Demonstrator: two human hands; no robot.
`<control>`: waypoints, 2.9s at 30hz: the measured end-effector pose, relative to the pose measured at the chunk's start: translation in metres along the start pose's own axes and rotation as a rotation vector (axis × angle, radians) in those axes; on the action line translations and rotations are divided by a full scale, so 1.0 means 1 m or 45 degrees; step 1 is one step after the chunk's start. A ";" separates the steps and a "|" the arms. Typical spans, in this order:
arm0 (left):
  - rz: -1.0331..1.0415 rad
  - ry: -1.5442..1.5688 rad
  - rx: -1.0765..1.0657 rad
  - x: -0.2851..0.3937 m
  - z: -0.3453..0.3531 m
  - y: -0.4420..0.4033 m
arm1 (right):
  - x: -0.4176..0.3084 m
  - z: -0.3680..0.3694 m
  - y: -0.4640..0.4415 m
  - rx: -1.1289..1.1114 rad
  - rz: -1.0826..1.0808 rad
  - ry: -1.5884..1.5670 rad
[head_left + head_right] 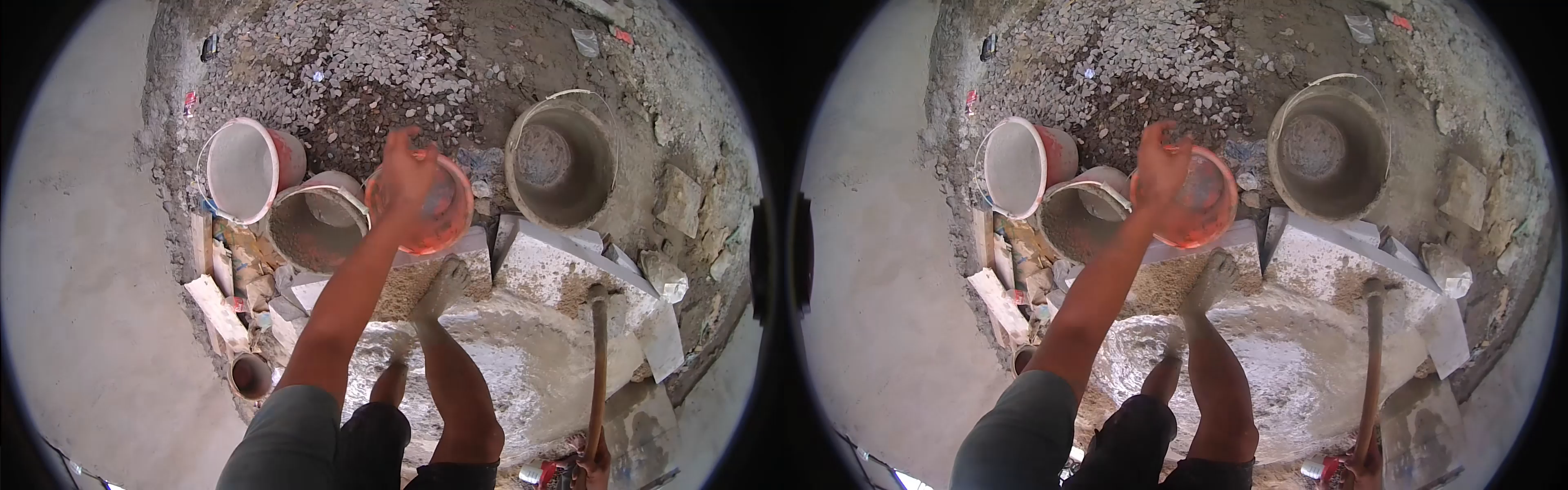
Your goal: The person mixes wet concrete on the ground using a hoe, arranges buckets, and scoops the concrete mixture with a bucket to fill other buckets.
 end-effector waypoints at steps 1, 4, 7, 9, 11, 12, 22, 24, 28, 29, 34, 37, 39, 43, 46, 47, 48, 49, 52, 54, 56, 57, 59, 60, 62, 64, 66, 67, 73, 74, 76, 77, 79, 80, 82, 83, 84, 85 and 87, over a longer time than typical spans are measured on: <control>0.206 -0.140 0.278 -0.004 -0.042 -0.019 | -0.001 -0.003 0.001 0.003 0.000 0.010; 0.236 -0.691 0.728 -0.078 -0.135 -0.076 | 0.000 -0.006 0.004 0.004 0.002 0.031; -0.578 -0.862 0.565 -0.162 -0.187 -0.117 | 0.001 -0.009 0.004 0.000 0.008 0.045; -0.618 -1.038 0.239 -0.202 -0.195 -0.147 | 0.000 -0.010 0.005 -0.006 0.012 0.050; -0.372 -1.076 0.341 -0.190 -0.191 -0.150 | 0.000 -0.012 0.006 -0.014 0.006 0.052; -0.251 -1.089 0.387 -0.169 -0.187 -0.142 | -0.001 -0.013 0.007 -0.009 0.014 0.064; 0.476 -0.701 -0.160 0.006 -0.020 -0.062 | -0.014 -0.004 0.015 0.027 0.083 0.206; 0.618 -0.808 -0.302 0.025 0.020 -0.045 | -0.017 0.001 0.015 0.023 0.072 0.200; 0.890 -1.015 -0.495 0.023 0.087 -0.009 | -0.016 0.001 0.017 0.016 0.078 0.161; 0.949 -1.051 -0.500 0.023 0.093 -0.001 | -0.016 0.003 0.017 -0.002 0.076 0.139; 0.764 -1.160 -0.877 0.016 0.106 0.033 | -0.004 -0.011 0.018 0.007 0.031 0.126; 0.833 -1.054 -0.486 0.019 0.083 0.052 | 0.000 -0.014 0.014 -0.027 -0.046 0.103; 0.753 -0.864 -0.510 0.024 0.062 0.074 | -0.007 -0.007 0.020 -0.036 -0.013 0.103; 0.632 -0.592 -0.485 0.019 -0.004 0.147 | -0.018 -0.006 0.029 -0.014 -0.013 0.122; 0.472 -0.557 -0.631 -0.031 -0.072 0.217 | -0.008 -0.016 0.029 -0.073 -0.062 0.128; 0.376 -0.611 -0.676 -0.062 -0.099 0.243 | -0.009 -0.016 0.034 -0.092 -0.055 0.123; 0.292 -0.649 -0.712 -0.088 -0.121 0.262 | -0.009 -0.018 0.036 -0.107 -0.042 0.177; 0.177 -0.699 -0.794 -0.112 -0.145 0.281 | -0.008 -0.022 0.037 -0.106 -0.045 0.155; -0.017 -0.942 -0.942 -0.175 -0.226 0.336 | 0.005 -0.036 0.050 -0.095 -0.100 0.133; -0.145 -1.046 -1.050 -0.183 -0.275 0.360 | -0.012 -0.042 0.095 -0.037 -0.181 0.420; -0.203 -1.020 -0.945 -0.186 -0.317 0.368 | -0.027 -0.049 0.140 0.063 -0.289 0.753; -0.170 -0.999 -0.890 -0.190 -0.333 0.367 | -0.024 -0.059 0.148 0.255 -0.502 0.984; -0.129 -0.890 -0.830 -0.184 -0.353 0.365 | -0.032 -0.063 0.217 0.670 -0.574 1.057; -0.180 -0.882 -0.797 -0.171 -0.360 0.363 | -0.025 -0.066 0.242 0.859 -0.742 0.995; -0.118 -0.785 -0.824 -0.170 -0.354 0.352 | -0.010 -0.068 0.302 1.244 -1.081 0.912; -0.194 -0.472 -0.873 -0.132 -0.348 0.360 | 0.026 -0.072 0.343 1.377 -1.217 0.643; -0.028 -0.543 -0.967 -0.134 -0.317 0.338 | 0.086 -0.076 0.361 1.438 -1.181 0.453; -0.148 -0.378 -1.015 -0.109 -0.300 0.355 | 0.123 -0.072 0.365 1.421 -1.118 0.367; -0.125 -0.625 -1.559 -0.033 -0.240 0.439 | 0.407 -0.026 0.346 1.185 -0.224 0.019; -0.091 -0.694 -1.580 -0.023 -0.229 0.452 | 0.475 -0.012 0.334 1.258 -0.057 0.001; -0.042 -0.799 -1.603 -0.008 -0.213 0.476 | 0.560 0.018 0.373 1.141 0.232 -0.153; -0.012 -0.846 -1.615 -0.002 -0.206 0.488 | 0.620 0.041 0.371 1.111 0.405 -0.303; 0.049 -0.929 -1.630 0.008 -0.194 0.506 | 0.675 0.077 0.408 1.097 0.537 -0.312; 0.090 -0.967 -1.642 0.012 -0.189 0.513 | 0.696 0.094 0.419 1.092 0.560 -0.320; 0.157 -1.044 -1.662 0.018 -0.181 0.531 | 0.726 0.115 0.444 1.068 0.601 -0.328; 0.205 -1.080 -1.680 0.022 -0.176 0.540 | 0.737 0.123 0.454 1.090 0.577 -0.420; 0.235 -1.111 -1.693 0.023 -0.173 0.551 | 0.736 0.123 0.476 1.115 0.550 -0.505; 0.271 -1.134 -1.717 0.024 -0.168 0.563 | 0.738 0.125 0.490 1.144 0.519 -0.585; 0.340 -1.168 -1.765 0.025 -0.157 0.592 | 0.774 0.132 0.493 1.268 0.444 -0.652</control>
Point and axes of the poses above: each hand's wrist, its own y-axis away from the middle knuckle, its own z-axis out of the palm, x = y × z, the point moved 8 cm from there along -y, towards the middle knuckle, and after that the axes turned 12 degrees about -z, right-handed, at the moved point
